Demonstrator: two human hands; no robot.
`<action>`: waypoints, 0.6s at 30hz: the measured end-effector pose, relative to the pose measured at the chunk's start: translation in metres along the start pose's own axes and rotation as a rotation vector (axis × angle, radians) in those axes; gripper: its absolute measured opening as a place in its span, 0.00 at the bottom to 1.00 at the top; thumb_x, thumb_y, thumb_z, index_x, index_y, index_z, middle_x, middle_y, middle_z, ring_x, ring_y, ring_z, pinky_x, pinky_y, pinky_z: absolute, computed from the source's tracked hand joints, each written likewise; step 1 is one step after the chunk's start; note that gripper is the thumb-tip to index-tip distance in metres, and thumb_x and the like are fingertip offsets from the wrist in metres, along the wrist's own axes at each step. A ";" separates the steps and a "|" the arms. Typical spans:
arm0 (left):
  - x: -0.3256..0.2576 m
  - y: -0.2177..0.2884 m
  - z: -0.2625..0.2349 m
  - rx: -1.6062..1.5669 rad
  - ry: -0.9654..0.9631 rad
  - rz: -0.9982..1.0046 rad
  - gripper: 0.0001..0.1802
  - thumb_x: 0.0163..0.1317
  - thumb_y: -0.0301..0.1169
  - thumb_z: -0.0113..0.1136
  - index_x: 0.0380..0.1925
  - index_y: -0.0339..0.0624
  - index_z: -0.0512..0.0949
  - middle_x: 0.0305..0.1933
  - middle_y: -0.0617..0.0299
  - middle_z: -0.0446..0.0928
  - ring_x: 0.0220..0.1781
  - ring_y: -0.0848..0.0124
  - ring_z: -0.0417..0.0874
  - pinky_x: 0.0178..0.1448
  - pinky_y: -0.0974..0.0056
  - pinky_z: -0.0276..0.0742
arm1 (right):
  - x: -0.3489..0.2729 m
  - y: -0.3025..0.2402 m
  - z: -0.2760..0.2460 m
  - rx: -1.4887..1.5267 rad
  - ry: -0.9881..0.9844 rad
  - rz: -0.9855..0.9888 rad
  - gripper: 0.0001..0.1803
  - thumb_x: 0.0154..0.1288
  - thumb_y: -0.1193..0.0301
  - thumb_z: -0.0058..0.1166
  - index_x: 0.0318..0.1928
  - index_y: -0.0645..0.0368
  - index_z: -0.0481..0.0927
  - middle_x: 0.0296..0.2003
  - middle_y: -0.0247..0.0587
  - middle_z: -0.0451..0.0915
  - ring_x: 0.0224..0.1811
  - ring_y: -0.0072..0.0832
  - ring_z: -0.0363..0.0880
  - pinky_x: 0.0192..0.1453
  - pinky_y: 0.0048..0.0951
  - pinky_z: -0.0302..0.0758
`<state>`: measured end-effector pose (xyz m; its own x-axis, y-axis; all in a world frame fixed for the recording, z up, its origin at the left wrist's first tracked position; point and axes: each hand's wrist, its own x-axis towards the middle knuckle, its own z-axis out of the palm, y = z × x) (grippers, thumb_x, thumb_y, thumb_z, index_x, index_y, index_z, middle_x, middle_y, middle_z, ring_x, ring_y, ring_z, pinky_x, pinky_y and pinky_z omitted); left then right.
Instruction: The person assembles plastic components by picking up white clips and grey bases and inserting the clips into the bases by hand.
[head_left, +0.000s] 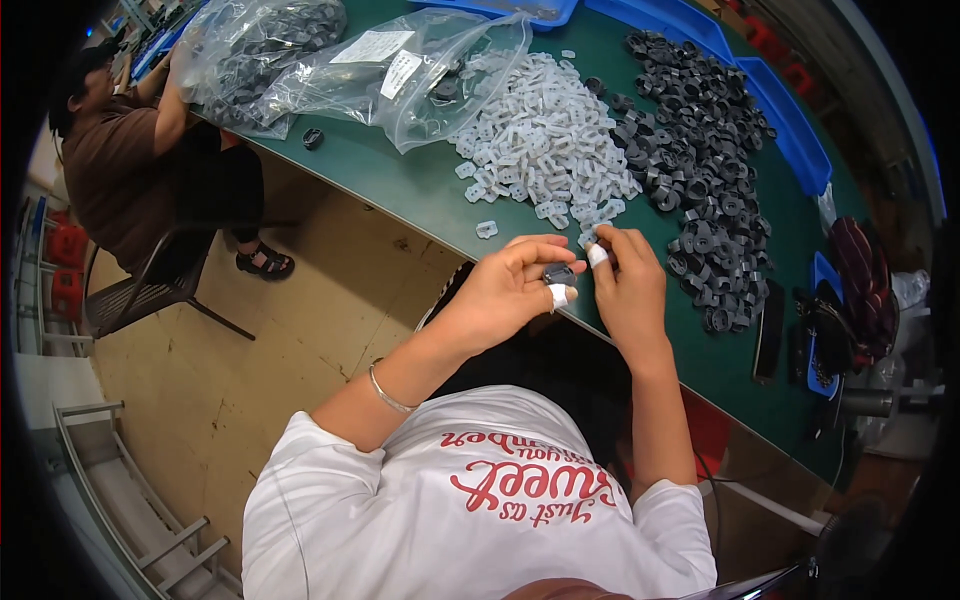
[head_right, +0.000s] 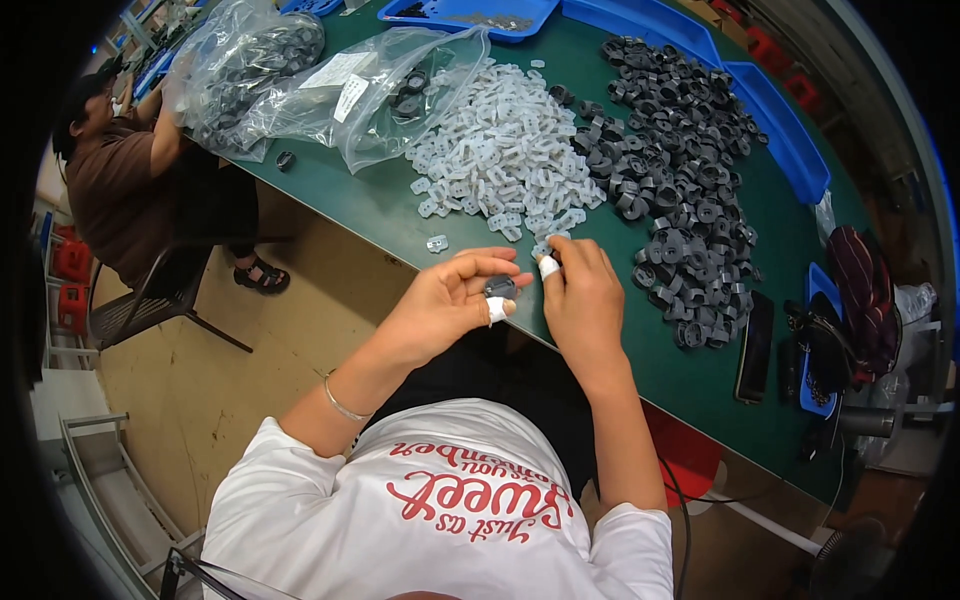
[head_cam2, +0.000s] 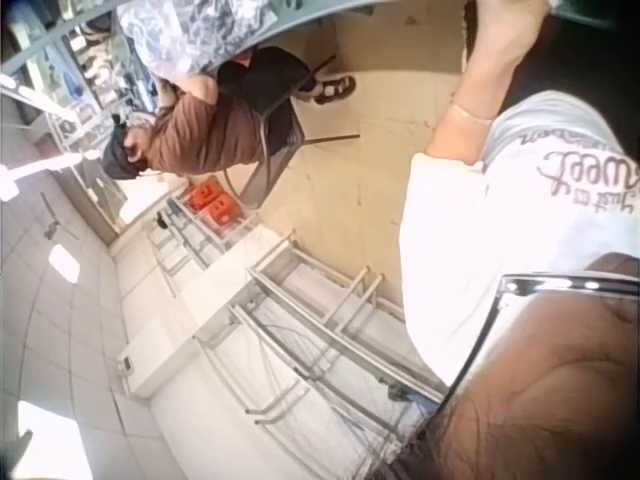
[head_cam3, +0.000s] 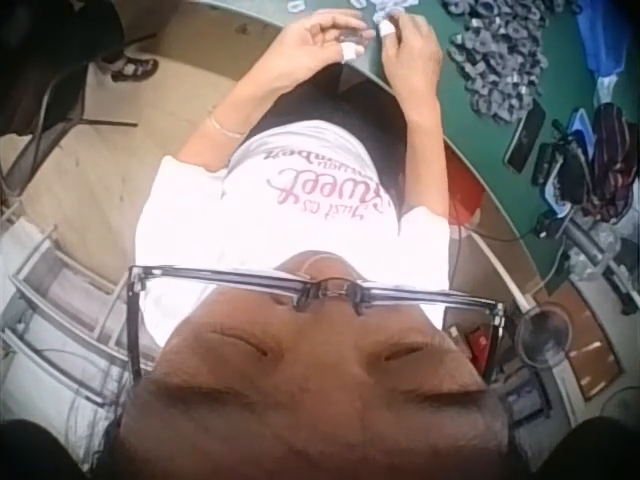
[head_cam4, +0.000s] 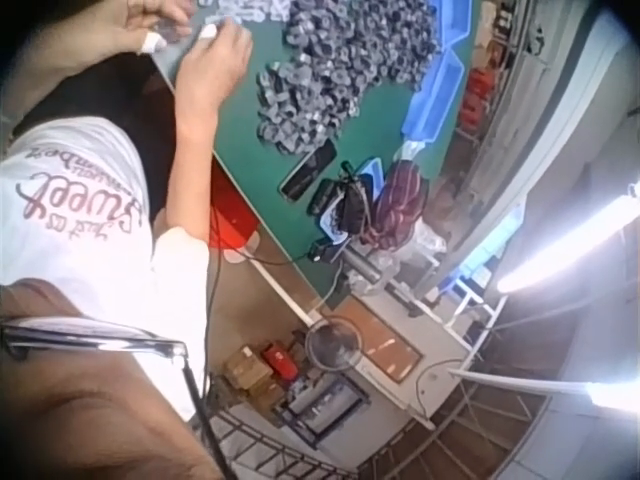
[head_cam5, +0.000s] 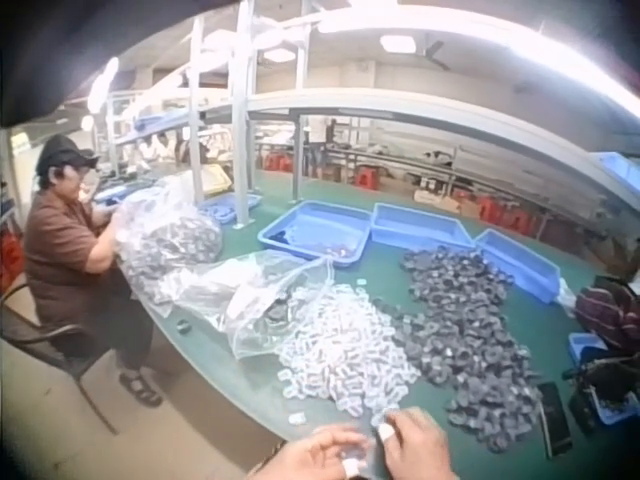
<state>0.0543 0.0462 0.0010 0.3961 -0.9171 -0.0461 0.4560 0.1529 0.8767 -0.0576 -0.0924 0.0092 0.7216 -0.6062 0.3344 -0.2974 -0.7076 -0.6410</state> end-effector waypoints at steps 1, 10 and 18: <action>-0.001 -0.005 0.000 -0.001 0.000 -0.001 0.22 0.58 0.17 0.61 0.54 0.31 0.71 0.51 0.54 0.76 0.60 0.68 0.76 0.60 0.69 0.73 | 0.002 0.001 0.004 -0.254 0.051 -0.149 0.11 0.57 0.81 0.56 0.42 0.63 0.79 0.35 0.44 0.77 0.32 0.36 0.79 0.38 0.33 0.75; -0.004 -0.008 0.005 0.341 0.027 0.102 0.19 0.57 0.21 0.62 0.50 0.35 0.74 0.39 0.62 0.68 0.28 0.82 0.73 0.34 0.74 0.72 | -0.003 0.003 -0.010 0.489 -0.032 0.280 0.05 0.65 0.77 0.55 0.40 0.63 0.77 0.36 0.34 0.79 0.36 0.20 0.78 0.38 0.22 0.75; 0.002 -0.014 0.008 0.400 0.013 0.117 0.22 0.61 0.14 0.52 0.57 0.34 0.72 0.43 0.65 0.68 0.37 0.80 0.74 0.44 0.75 0.73 | -0.017 -0.006 -0.026 0.963 -0.172 0.360 0.10 0.67 0.78 0.53 0.47 0.67 0.76 0.41 0.38 0.77 0.40 0.22 0.78 0.45 0.22 0.79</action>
<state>0.0425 0.0389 -0.0076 0.4378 -0.8970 0.0613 0.0631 0.0987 0.9931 -0.0844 -0.0876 0.0254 0.7909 -0.6106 -0.0406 0.0573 0.1399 -0.9885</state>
